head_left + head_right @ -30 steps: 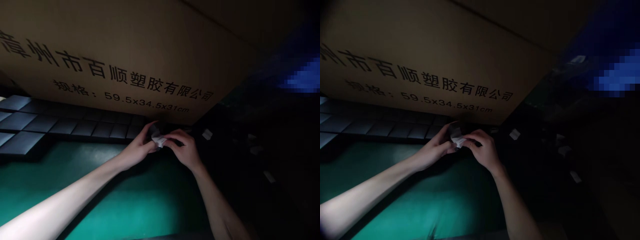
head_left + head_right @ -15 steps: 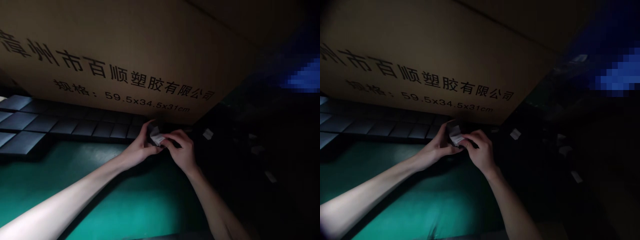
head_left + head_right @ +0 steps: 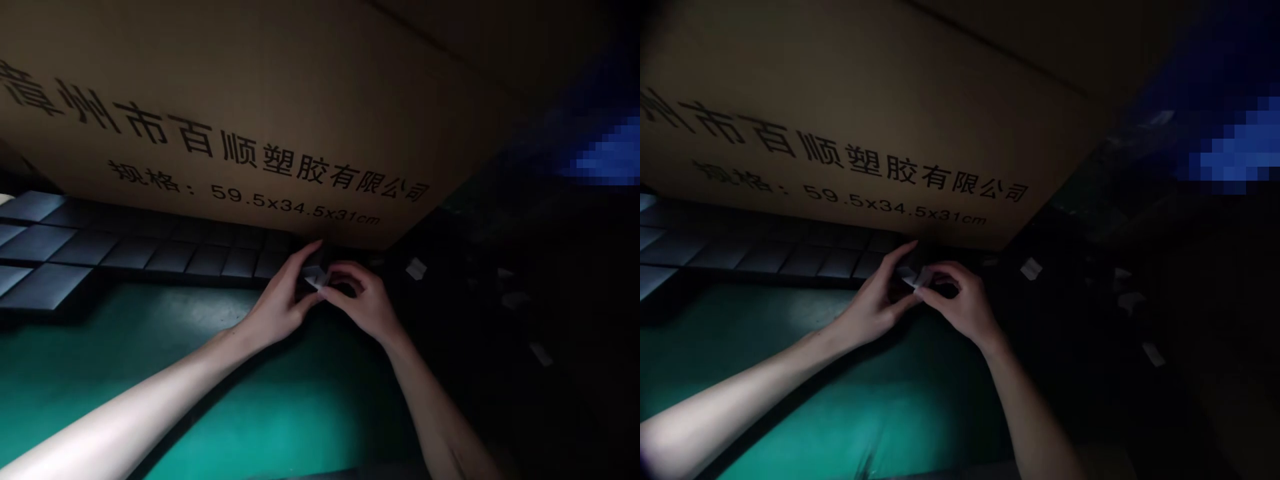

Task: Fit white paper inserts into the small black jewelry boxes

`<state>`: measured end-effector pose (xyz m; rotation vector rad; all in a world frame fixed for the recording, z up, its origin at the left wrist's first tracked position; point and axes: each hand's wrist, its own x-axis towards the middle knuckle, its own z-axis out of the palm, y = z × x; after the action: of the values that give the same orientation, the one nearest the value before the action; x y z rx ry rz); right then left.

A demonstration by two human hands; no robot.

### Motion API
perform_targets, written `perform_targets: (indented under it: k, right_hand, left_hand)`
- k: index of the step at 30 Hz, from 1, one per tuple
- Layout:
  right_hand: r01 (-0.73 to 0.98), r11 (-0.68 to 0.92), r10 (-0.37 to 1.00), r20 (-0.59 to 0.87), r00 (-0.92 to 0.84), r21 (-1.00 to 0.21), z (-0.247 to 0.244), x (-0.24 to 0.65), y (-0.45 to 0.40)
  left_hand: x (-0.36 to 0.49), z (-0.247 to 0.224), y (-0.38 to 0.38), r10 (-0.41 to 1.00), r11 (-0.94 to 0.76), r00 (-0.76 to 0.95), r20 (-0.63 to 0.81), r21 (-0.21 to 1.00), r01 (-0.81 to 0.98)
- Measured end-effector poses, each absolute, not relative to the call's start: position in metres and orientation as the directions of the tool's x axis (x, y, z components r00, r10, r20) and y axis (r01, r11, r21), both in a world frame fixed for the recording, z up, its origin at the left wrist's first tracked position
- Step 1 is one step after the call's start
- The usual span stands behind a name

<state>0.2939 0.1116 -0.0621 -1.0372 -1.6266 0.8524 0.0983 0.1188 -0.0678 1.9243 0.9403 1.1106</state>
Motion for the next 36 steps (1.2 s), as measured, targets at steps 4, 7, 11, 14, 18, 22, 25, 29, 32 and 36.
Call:
perform_targets:
  k: [4, 7, 11, 14, 18, 22, 25, 29, 32, 36]
  right_hand:
    - [0.332, 0.464, 0.885, 0.417, -0.207, -0.821, -0.06, 0.297, 0.11]
    - [0.393, 0.46, 0.888, 0.41, -0.21, -0.796, -0.057, 0.297, 0.108]
    - [0.361, 0.421, 0.907, 0.376, -0.191, -0.832, -0.056, 0.294, 0.107]
    - [0.272, 0.347, 0.938, 0.327, -0.117, -0.897, -0.056, 0.292, 0.109]
    - [0.228, 0.307, 0.952, 0.302, -0.056, -0.924, -0.056, 0.289, 0.11]
    - [0.182, 0.309, 0.95, 0.31, -0.021, -0.934, -0.058, 0.285, 0.109]
    - [0.09, 0.32, 0.947, 0.321, -0.008, -0.943, -0.061, 0.28, 0.107]
    - [0.104, 0.321, 0.945, 0.326, 0.031, -0.941, -0.061, 0.274, 0.102]
    - [0.065, 0.279, 0.959, 0.282, 0.043, -0.958, -0.057, 0.272, 0.099]
    - [-0.068, 0.168, 0.983, 0.163, 0.085, -0.983, -0.056, 0.272, 0.102]
  left_hand:
    - [0.097, -0.07, 0.12, 0.814, -0.55, 0.389, 0.431, 0.788, 0.278]
    - [0.097, -0.07, 0.12, 0.779, -0.6, 0.417, 0.467, 0.749, 0.281]
    - [0.097, -0.066, 0.118, 0.765, -0.614, 0.441, 0.469, 0.737, 0.282]
    - [0.099, -0.064, 0.118, 0.812, -0.541, 0.405, 0.42, 0.802, 0.253]
    - [0.102, -0.062, 0.117, 0.867, -0.445, 0.335, 0.37, 0.876, 0.184]
    - [0.103, -0.062, 0.116, 0.873, -0.45, 0.283, 0.396, 0.879, 0.159]
    - [0.103, -0.063, 0.115, 0.865, -0.476, 0.275, 0.42, 0.86, 0.185]
    - [0.103, -0.063, 0.115, 0.832, -0.55, 0.265, 0.488, 0.787, 0.278]
    - [0.102, -0.062, 0.114, 0.792, -0.61, 0.269, 0.548, 0.708, 0.355]
    - [0.101, -0.062, 0.111, 0.766, -0.642, 0.334, 0.55, 0.63, 0.437]
